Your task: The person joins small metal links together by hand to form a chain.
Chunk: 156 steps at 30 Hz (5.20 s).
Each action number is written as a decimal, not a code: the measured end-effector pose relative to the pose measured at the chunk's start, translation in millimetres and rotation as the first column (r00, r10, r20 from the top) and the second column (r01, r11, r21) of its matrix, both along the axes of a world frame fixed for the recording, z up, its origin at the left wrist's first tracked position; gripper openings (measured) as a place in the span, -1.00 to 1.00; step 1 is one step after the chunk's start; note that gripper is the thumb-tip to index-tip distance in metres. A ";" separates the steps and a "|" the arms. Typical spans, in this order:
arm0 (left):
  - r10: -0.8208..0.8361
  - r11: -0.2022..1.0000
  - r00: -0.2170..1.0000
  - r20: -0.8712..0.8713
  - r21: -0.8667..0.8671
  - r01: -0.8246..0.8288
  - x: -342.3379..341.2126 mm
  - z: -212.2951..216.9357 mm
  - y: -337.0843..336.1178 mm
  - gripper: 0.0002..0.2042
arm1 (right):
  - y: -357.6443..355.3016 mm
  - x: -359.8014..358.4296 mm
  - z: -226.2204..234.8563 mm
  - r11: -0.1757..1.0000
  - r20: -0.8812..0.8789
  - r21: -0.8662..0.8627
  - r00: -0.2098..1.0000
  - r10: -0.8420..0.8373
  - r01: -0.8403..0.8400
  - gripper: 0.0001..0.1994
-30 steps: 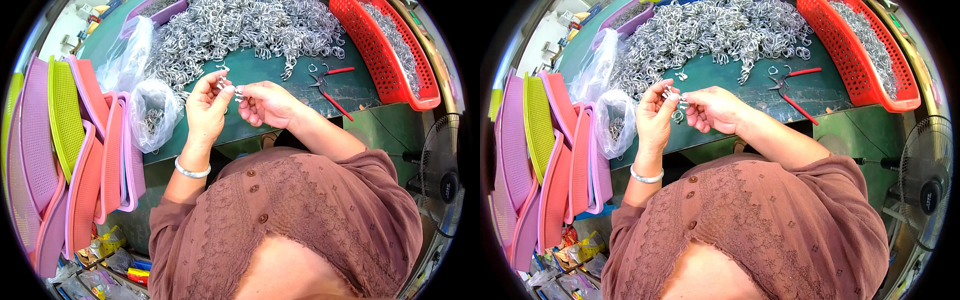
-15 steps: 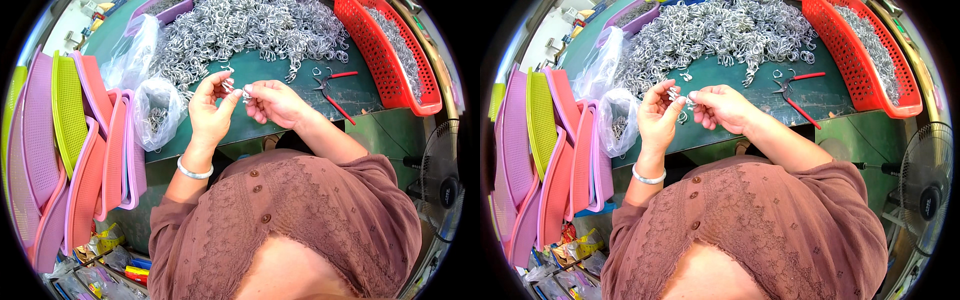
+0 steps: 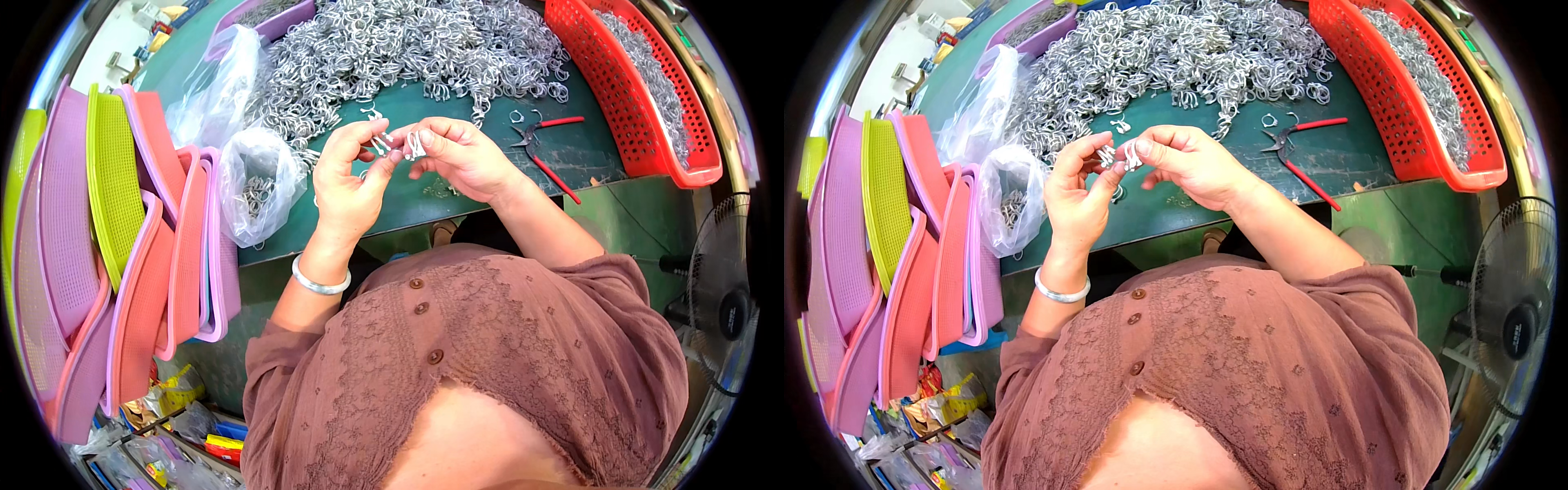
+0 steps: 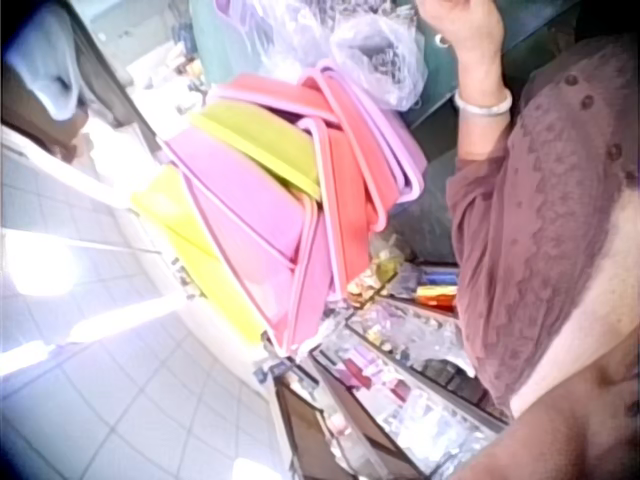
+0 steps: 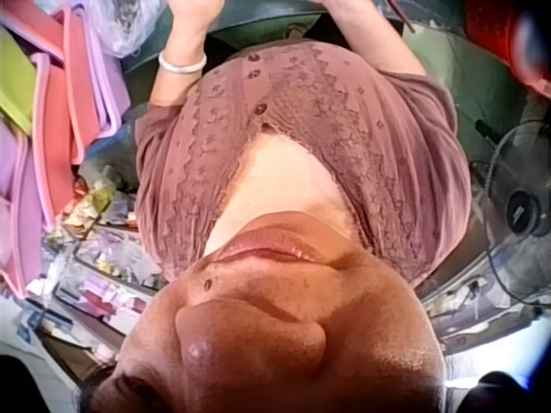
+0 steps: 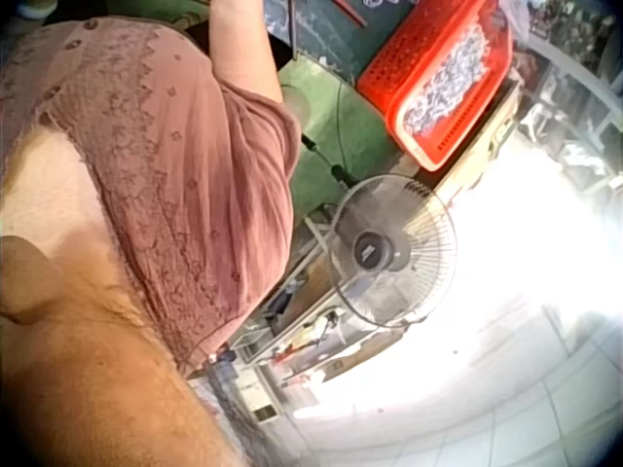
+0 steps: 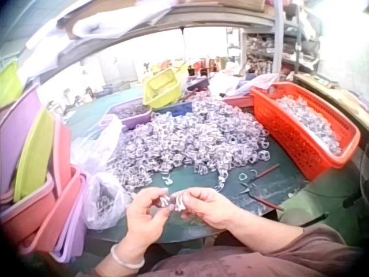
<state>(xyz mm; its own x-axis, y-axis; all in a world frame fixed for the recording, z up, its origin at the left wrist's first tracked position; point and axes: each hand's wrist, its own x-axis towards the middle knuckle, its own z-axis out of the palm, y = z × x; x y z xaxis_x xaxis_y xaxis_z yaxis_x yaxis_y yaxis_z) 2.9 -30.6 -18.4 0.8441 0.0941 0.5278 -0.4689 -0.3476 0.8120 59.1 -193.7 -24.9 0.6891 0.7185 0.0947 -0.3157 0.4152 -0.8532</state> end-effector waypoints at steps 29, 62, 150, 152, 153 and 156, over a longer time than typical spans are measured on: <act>0.271 0.680 0.962 -0.040 0.715 -0.162 64.3 -21.6 7.5 -0.69 | -177.4 76.1 107.5 -0.283 0.991 0.061 -0.023 0.135 0.957 -0.72; -0.156 0.979 0.966 -0.204 0.097 0.179 43.0 -9.1 3.7 -0.30 | -13.2 66.5 50.6 0.905 0.428 -0.403 0.845 0.319 -0.138 -0.78; -0.459 0.832 0.772 -0.440 -0.518 0.200 33.8 -14.0 -4.9 -0.81 | -37.3 40.3 6.5 0.994 -0.053 -0.110 0.999 -0.006 0.000 -0.78; -0.453 0.849 0.761 -0.465 -0.485 0.209 33.2 -9.7 -6.0 -0.81 | -36.3 38.5 7.8 0.994 -0.052 -0.111 0.999 -0.011 0.005 -0.78; -0.454 0.848 0.760 -0.464 -0.486 0.209 32.0 -6.1 -9.7 -0.81 | -35.9 37.7 8.2 0.993 -0.047 -0.115 0.999 -0.016 0.010 -0.78; -0.428 0.853 0.803 -0.415 -0.479 0.207 28.3 -0.2 -18.5 -0.75 | -33.7 36.5 9.3 0.990 -0.018 -0.142 1.000 -0.019 0.017 -0.78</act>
